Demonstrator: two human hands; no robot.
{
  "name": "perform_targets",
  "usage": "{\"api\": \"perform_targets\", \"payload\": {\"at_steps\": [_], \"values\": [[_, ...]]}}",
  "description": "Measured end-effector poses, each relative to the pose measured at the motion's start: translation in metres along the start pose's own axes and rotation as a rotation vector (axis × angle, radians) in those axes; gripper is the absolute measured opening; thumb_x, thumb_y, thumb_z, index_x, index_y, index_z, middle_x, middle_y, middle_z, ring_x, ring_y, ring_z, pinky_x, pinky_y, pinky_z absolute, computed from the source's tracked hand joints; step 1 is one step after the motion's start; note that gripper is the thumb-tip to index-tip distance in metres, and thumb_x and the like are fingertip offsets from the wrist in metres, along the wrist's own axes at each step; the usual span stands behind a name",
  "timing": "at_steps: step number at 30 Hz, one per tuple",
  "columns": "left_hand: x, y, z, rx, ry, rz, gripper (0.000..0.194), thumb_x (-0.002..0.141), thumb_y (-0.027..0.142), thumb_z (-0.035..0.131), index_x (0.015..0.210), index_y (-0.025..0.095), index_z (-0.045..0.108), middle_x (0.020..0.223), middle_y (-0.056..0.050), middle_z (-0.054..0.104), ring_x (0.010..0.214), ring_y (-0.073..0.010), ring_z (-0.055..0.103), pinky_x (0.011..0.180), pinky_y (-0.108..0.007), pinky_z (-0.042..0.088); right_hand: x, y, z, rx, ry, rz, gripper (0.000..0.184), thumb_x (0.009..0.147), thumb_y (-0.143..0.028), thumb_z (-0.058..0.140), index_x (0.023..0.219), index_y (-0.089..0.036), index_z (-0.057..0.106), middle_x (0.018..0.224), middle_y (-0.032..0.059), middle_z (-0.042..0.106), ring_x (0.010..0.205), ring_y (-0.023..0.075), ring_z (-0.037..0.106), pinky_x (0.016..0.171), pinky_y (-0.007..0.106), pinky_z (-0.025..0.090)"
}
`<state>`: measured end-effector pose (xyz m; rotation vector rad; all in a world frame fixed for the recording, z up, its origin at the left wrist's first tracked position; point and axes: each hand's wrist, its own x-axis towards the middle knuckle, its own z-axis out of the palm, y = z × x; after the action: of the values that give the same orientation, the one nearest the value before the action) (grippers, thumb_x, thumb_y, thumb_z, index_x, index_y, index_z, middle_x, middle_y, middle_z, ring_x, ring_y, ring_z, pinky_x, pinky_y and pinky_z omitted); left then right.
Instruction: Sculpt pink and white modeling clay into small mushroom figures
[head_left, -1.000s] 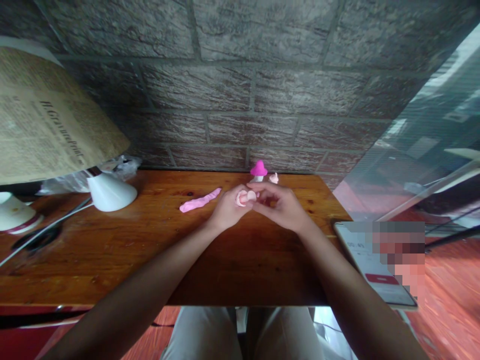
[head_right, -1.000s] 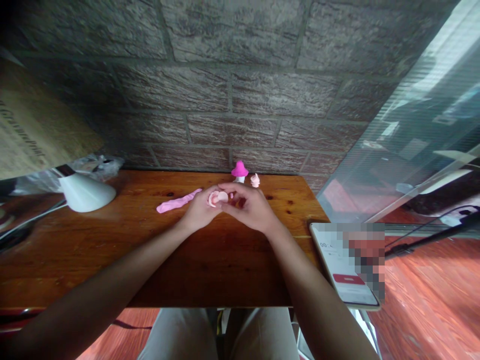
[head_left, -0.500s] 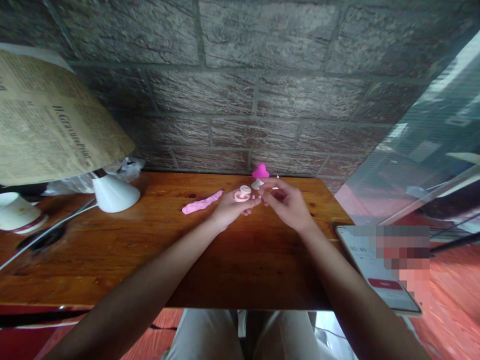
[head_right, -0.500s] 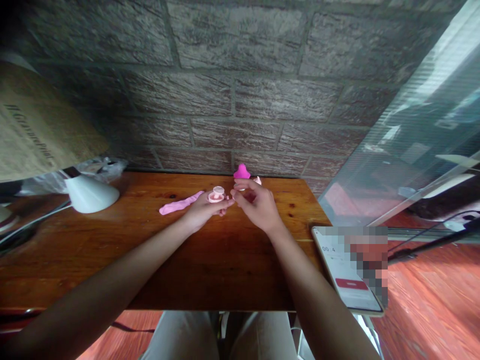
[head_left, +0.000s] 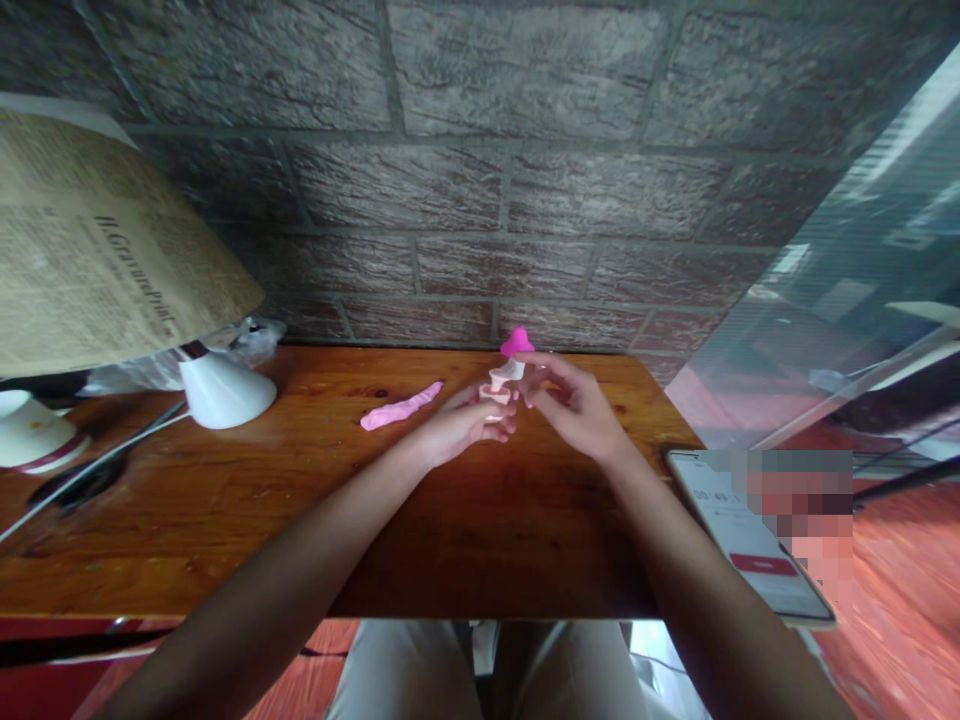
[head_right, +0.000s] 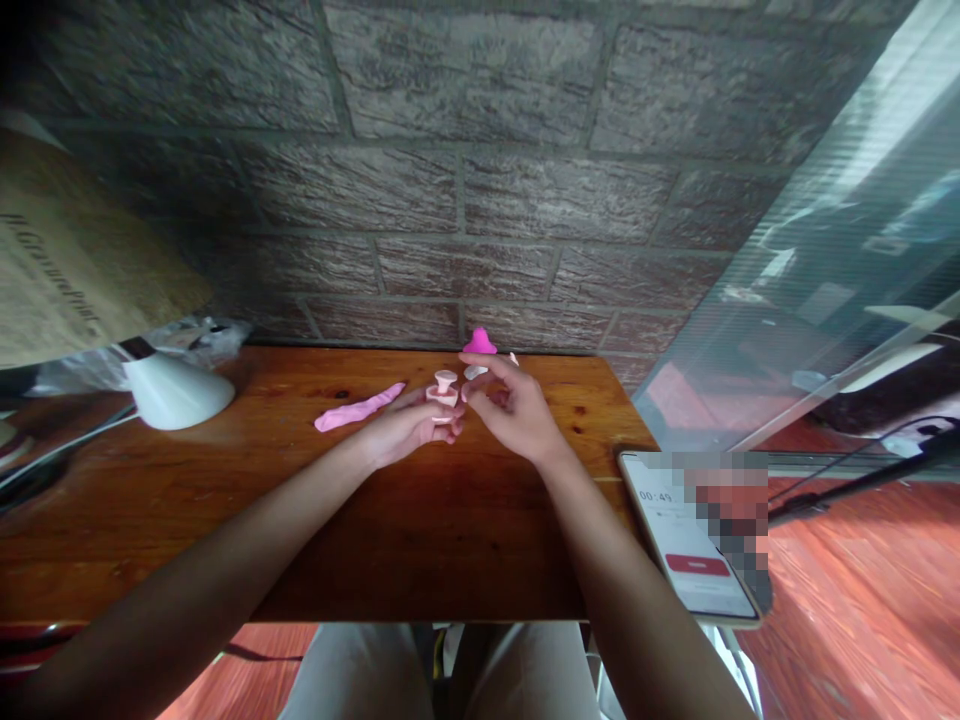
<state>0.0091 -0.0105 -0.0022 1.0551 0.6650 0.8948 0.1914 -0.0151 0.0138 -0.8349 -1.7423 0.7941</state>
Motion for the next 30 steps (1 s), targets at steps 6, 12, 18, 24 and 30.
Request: {"api": "perform_targets", "payload": {"at_steps": [6,12,18,24,30], "values": [[0.0,-0.004,-0.001,0.097,-0.012,0.033,0.027,0.065,0.025,0.077,0.085,0.015,0.061,0.075,0.001,0.061,0.066,-0.0099,0.058,0.063,-0.025,0.047,0.0,-0.003,0.0,0.056,-0.104,-0.008,0.033,0.083,-0.035,0.072,0.114,-0.021,0.069,0.11,0.0086,0.073,0.094,0.0206,0.07,0.079,0.033,0.057],[0.0,-0.008,-0.001,0.189,-0.018,0.047,0.027,0.07,0.031,0.076,0.085,0.016,0.059,0.07,0.003,0.058,0.063,-0.0089,0.055,0.063,-0.025,0.047,0.001,-0.001,0.004,0.015,-0.057,-0.046,0.023,0.086,-0.037,0.07,0.102,-0.022,0.077,0.104,0.0061,0.077,0.092,0.019,0.071,0.081,0.032,0.057],[0.0,-0.01,-0.001,0.264,-0.029,0.076,0.025,0.073,0.034,0.074,0.079,0.017,0.055,0.065,0.004,0.056,0.061,-0.0092,0.054,0.064,-0.026,0.048,0.0,0.0,0.006,0.002,-0.055,-0.052,0.021,0.085,-0.034,0.071,0.102,-0.025,0.078,0.103,0.0051,0.078,0.089,0.0188,0.072,0.08,0.033,0.057],[0.001,-0.009,-0.001,0.272,-0.039,0.101,0.022,0.074,0.032,0.07,0.08,0.017,0.054,0.066,0.004,0.056,0.061,-0.0091,0.054,0.064,-0.026,0.047,-0.001,0.003,0.005,-0.022,-0.055,-0.035,0.02,0.085,-0.03,0.071,0.103,-0.025,0.079,0.104,0.0053,0.078,0.09,0.0201,0.073,0.08,0.034,0.058],[0.003,-0.011,-0.002,0.284,-0.037,0.087,0.021,0.074,0.031,0.068,0.078,0.017,0.053,0.066,0.003,0.055,0.061,-0.0092,0.053,0.064,-0.026,0.047,0.0,0.002,0.004,-0.095,-0.077,-0.051,0.019,0.086,-0.027,0.07,0.102,-0.025,0.079,0.101,0.0054,0.079,0.084,0.0193,0.073,0.076,0.032,0.056]]}}
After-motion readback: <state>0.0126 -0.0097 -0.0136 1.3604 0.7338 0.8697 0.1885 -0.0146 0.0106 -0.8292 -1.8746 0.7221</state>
